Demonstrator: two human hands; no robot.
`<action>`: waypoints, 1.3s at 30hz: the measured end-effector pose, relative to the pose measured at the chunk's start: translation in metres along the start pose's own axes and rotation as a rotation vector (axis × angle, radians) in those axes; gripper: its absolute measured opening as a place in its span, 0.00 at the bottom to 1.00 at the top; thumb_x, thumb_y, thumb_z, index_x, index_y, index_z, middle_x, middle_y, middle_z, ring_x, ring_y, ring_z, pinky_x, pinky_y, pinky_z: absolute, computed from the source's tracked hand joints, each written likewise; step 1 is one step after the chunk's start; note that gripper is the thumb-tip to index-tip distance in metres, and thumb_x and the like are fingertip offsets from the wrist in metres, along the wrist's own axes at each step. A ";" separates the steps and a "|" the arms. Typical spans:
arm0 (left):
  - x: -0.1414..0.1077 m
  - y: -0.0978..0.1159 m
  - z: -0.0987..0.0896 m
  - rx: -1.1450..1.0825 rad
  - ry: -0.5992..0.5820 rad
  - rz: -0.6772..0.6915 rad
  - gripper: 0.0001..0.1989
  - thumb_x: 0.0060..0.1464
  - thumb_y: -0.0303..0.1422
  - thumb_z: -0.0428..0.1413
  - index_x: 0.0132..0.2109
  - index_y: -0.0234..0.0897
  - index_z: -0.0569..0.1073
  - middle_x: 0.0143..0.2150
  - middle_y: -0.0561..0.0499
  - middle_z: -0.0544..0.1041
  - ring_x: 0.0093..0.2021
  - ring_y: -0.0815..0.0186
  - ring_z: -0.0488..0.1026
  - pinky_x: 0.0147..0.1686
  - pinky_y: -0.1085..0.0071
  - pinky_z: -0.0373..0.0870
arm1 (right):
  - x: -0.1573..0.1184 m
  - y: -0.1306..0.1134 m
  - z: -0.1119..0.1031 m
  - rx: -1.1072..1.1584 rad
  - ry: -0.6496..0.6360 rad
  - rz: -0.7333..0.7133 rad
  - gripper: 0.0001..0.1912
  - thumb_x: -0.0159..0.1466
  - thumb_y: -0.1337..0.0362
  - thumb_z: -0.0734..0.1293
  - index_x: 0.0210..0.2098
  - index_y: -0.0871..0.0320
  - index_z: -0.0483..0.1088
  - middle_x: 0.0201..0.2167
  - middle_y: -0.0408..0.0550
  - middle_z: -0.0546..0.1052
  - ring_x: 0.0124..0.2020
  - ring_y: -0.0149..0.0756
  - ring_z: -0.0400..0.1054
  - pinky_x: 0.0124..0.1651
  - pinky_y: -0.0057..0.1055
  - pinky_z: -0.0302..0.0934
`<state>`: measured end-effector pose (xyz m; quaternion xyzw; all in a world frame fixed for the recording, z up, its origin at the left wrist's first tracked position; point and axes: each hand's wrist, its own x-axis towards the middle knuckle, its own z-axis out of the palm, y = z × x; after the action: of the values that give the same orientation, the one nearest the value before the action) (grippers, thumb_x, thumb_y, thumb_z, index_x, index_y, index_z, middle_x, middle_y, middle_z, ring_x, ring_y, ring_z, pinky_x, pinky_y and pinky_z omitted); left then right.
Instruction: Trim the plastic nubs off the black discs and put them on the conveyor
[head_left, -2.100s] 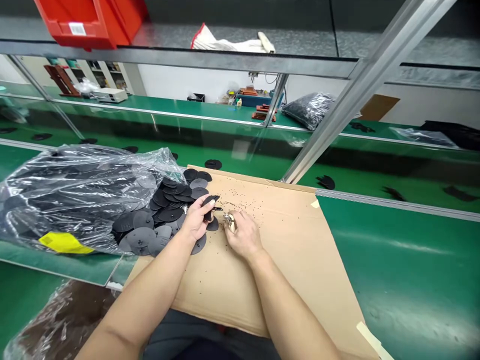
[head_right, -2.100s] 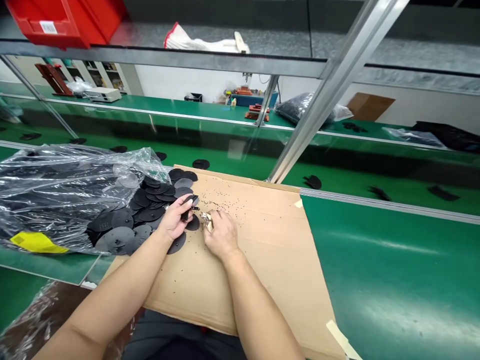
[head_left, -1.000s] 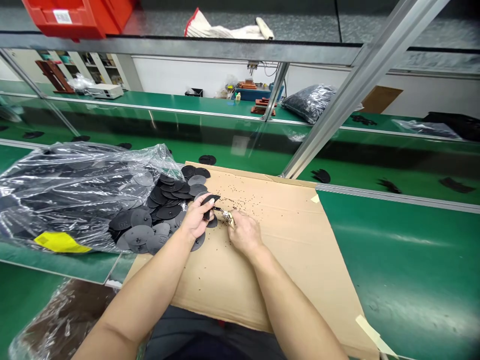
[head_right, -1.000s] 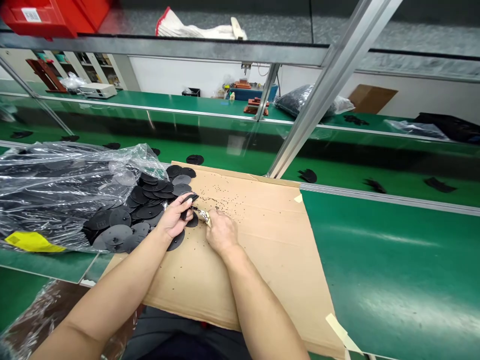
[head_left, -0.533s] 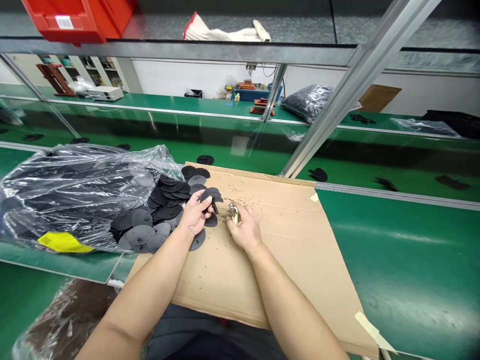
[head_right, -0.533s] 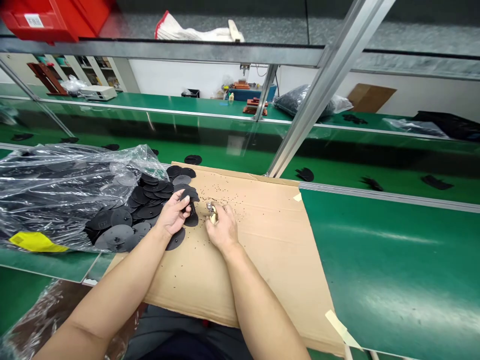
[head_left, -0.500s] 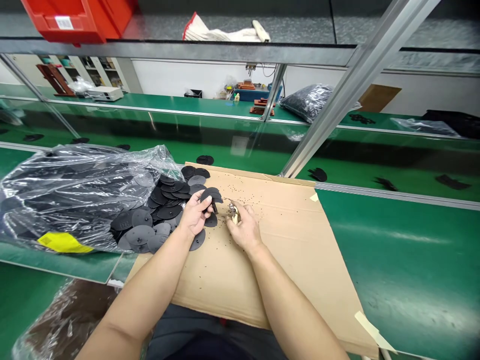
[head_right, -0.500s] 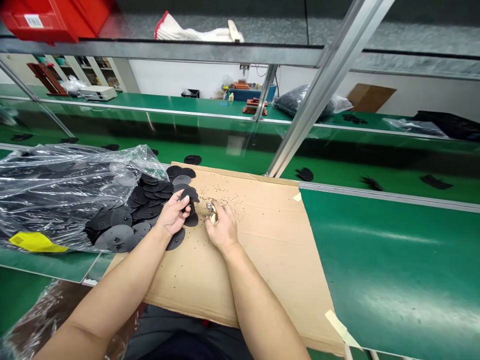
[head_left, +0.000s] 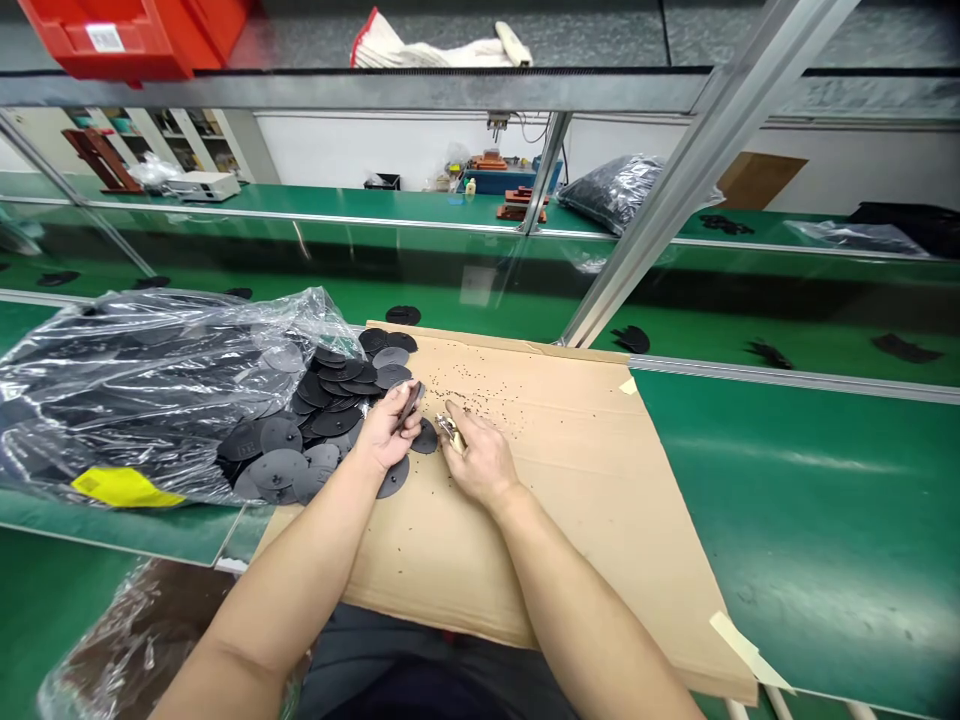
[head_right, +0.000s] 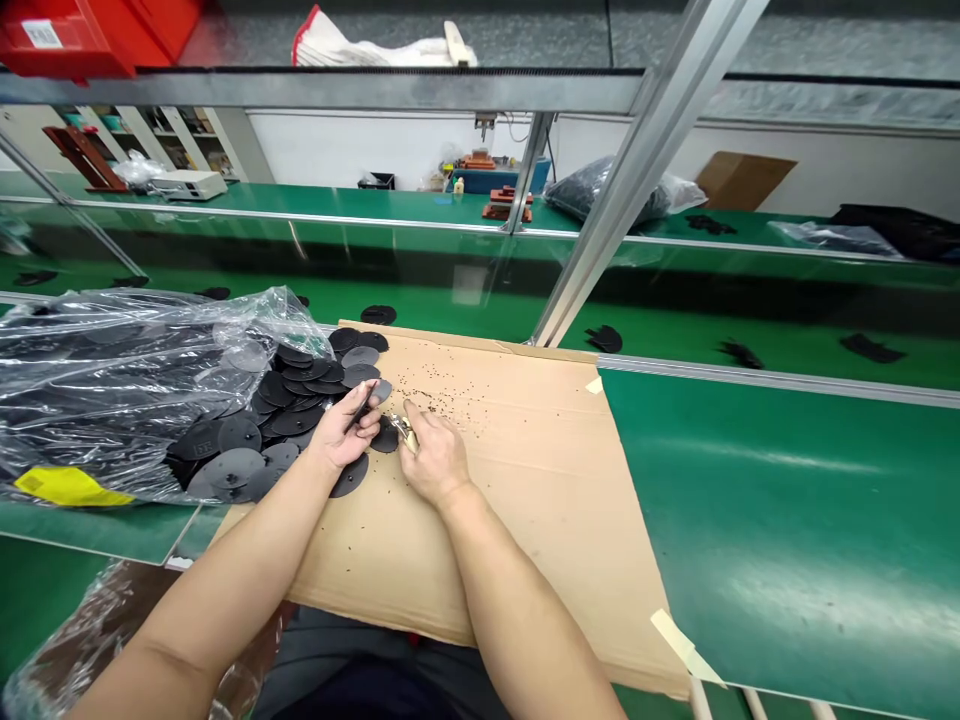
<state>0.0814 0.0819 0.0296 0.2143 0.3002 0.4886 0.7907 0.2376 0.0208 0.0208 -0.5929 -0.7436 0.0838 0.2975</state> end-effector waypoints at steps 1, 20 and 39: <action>-0.001 -0.001 0.001 0.016 -0.021 -0.018 0.15 0.45 0.33 0.65 0.40 0.36 0.71 0.26 0.57 0.65 0.17 0.80 0.55 0.12 0.83 0.48 | 0.000 -0.001 0.000 -0.015 -0.018 -0.007 0.26 0.62 0.64 0.61 0.59 0.59 0.64 0.43 0.53 0.76 0.45 0.43 0.69 0.52 0.36 0.62; -0.003 -0.006 0.003 0.149 -0.013 -0.048 0.17 0.43 0.34 0.66 0.41 0.34 0.72 0.22 0.57 0.66 0.14 0.79 0.57 0.12 0.83 0.49 | 0.000 -0.011 -0.011 -0.135 -0.212 0.038 0.27 0.60 0.65 0.60 0.59 0.54 0.64 0.43 0.50 0.77 0.43 0.41 0.70 0.48 0.32 0.61; 0.004 -0.007 0.003 0.111 0.115 0.152 0.19 0.40 0.37 0.67 0.39 0.34 0.72 0.24 0.57 0.69 0.15 0.79 0.59 0.12 0.81 0.52 | 0.000 -0.013 0.000 -0.089 -0.081 0.052 0.19 0.63 0.64 0.60 0.53 0.57 0.67 0.43 0.53 0.76 0.45 0.44 0.68 0.49 0.36 0.59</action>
<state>0.0897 0.0819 0.0263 0.2515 0.3545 0.5413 0.7197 0.2267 0.0174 0.0266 -0.6208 -0.7423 0.0823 0.2384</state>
